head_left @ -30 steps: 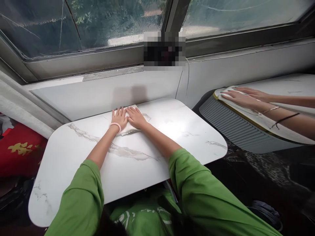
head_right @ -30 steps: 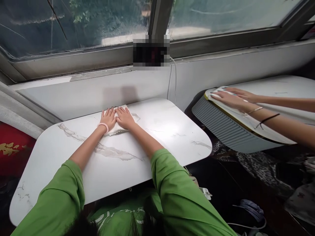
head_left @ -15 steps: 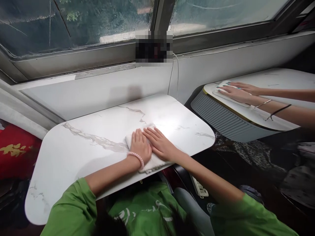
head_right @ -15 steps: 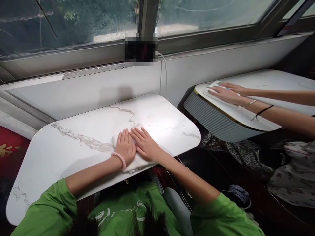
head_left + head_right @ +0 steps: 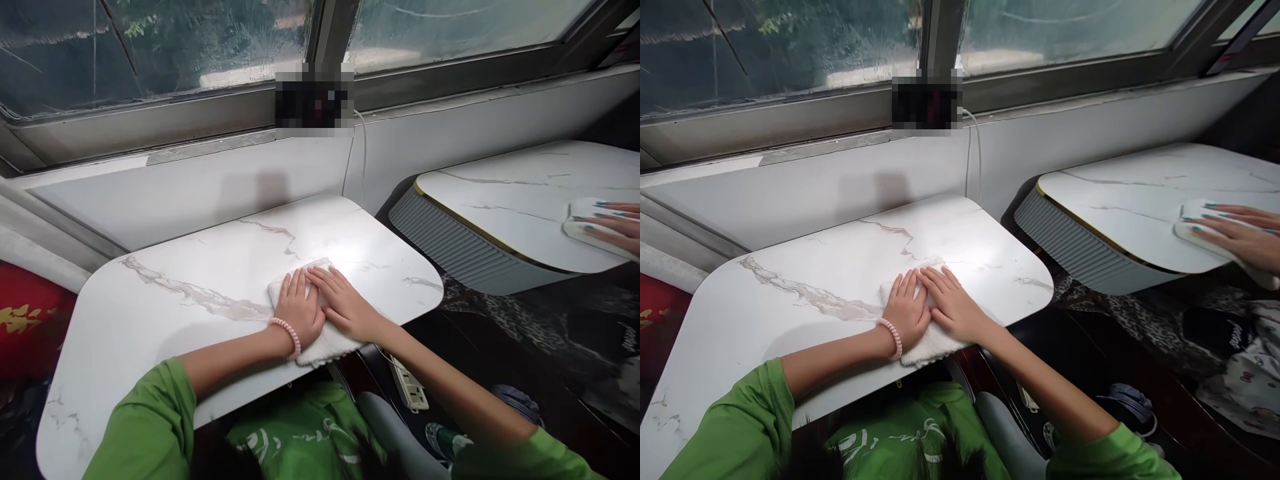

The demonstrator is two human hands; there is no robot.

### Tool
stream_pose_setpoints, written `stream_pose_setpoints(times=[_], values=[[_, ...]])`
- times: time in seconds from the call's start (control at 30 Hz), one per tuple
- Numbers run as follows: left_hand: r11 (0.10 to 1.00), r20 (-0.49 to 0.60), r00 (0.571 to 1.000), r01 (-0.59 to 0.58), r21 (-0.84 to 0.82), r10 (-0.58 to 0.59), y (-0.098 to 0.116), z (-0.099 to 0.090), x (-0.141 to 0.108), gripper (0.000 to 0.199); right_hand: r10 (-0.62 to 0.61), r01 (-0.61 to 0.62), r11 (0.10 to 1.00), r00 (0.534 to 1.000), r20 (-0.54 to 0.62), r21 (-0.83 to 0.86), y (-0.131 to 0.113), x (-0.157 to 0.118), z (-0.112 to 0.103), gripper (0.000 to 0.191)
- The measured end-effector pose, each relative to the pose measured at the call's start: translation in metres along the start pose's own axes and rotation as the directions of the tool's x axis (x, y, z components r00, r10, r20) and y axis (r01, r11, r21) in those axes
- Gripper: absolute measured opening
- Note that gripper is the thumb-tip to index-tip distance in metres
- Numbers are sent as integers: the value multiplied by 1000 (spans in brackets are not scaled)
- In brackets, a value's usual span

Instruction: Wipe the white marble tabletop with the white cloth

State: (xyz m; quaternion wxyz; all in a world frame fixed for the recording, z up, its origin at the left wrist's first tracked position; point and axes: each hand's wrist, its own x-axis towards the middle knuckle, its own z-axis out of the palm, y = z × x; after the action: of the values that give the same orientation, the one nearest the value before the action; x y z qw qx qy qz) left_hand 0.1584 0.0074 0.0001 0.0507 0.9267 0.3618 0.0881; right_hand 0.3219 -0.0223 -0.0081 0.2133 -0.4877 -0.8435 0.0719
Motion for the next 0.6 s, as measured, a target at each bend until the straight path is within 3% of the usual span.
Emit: stream_pose_setpoints(times=[0.13,0.33,0.6], values=[[999,7,999,46,-18,-46,-25,1,38,53,15,-14,1000,999,-34,6,34,30,8,59],[993,-21,993,120,20,-120,-72,3,98,51,60,-60,998,997,-51,-1,85,97,18,57],[976,-94,973,213,38,-208,-121,4,156,47,128,-129,992,989,-73,-12,132,171,28,56]])
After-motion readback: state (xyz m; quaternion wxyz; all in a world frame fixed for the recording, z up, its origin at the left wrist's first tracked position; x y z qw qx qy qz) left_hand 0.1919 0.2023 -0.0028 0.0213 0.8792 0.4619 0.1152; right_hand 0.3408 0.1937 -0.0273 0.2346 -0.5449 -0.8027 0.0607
